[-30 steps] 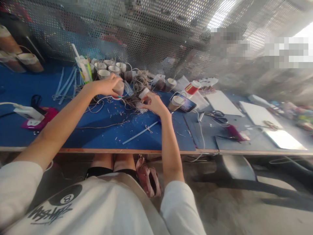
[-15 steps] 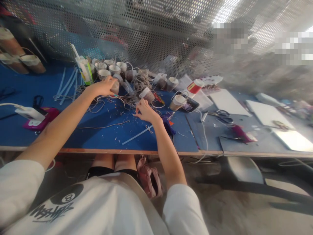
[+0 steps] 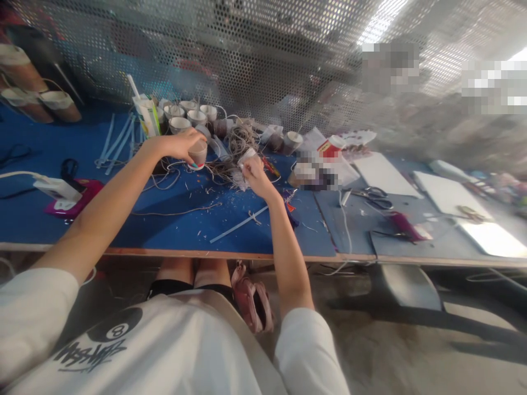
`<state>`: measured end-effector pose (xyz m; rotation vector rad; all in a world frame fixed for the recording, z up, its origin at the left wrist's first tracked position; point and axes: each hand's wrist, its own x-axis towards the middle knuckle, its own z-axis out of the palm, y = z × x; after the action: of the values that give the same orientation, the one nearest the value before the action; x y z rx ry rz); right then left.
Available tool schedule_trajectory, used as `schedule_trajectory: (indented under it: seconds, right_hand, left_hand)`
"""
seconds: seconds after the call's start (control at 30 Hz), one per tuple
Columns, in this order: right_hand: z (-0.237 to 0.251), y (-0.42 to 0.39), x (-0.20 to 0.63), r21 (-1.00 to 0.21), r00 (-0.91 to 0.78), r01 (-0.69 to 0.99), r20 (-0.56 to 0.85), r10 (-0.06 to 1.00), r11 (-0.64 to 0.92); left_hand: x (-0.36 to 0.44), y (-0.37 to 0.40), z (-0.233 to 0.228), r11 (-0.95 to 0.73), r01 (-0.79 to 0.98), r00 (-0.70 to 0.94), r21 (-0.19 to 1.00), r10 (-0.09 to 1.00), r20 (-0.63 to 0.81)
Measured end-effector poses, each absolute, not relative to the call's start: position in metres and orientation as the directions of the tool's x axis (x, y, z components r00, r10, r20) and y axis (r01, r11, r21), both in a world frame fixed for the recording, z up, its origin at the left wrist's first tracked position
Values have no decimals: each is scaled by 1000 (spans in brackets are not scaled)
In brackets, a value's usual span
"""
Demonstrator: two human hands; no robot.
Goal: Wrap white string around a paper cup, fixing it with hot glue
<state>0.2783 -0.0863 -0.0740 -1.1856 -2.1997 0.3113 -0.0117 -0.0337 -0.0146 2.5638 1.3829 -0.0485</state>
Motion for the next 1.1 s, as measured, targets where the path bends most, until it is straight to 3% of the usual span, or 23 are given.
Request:
schedule_trajectory:
  seconds: [0.1, 0.2, 0.37, 0.47, 0.57, 0.73, 0.87, 0.93, 1.0, 1.1]
  right_hand:
    - [-71, -88, 276, -571, -383, 624, 371, 846, 533]
    - [-68, -89, 270, -695, -301, 567, 325, 897, 442]
    - [-46, -84, 248, -733, -142, 545, 398, 906, 407]
    - [-23, -80, 230, -678, -176, 593, 417, 892, 434]
    - [1, -74, 218, -629, -218, 608, 453, 864, 483]
    - [31, -72, 223, -624, -177, 581, 530, 829, 523]
    - [41, -89, 224, -821, -346, 392, 287, 893, 415]
    - [43, -99, 216, -889, -504, 313, 143, 852, 334]
    - [45, -105, 206, -906, -599, 301, 61, 798, 296]
    - [46, -100, 200, -866, -590, 381, 42, 806, 324]
  left_hand:
    - [-10, -42, -8, -471, 870, 492, 143, 844, -212]
    - [0, -54, -3, -496, 848, 524, 186, 837, -158]
    - [43, -71, -18, -702, 537, 759, 468, 644, 96]
    - [64, -77, -33, -691, 303, 799, 656, 560, 220]
    - [66, -77, -33, -587, 141, 832, 798, 507, 226]
    - [38, -77, 0, -508, 152, 615, 848, 720, 321]
    - [21, -90, 30, -513, 291, 408, 807, 830, 381]
    - [19, -94, 37, -495, 372, 383, 785, 852, 356]
    - [18, -92, 37, -487, 434, 373, 758, 863, 340]
    - [10, -80, 34, -482, 502, 365, 718, 871, 330]
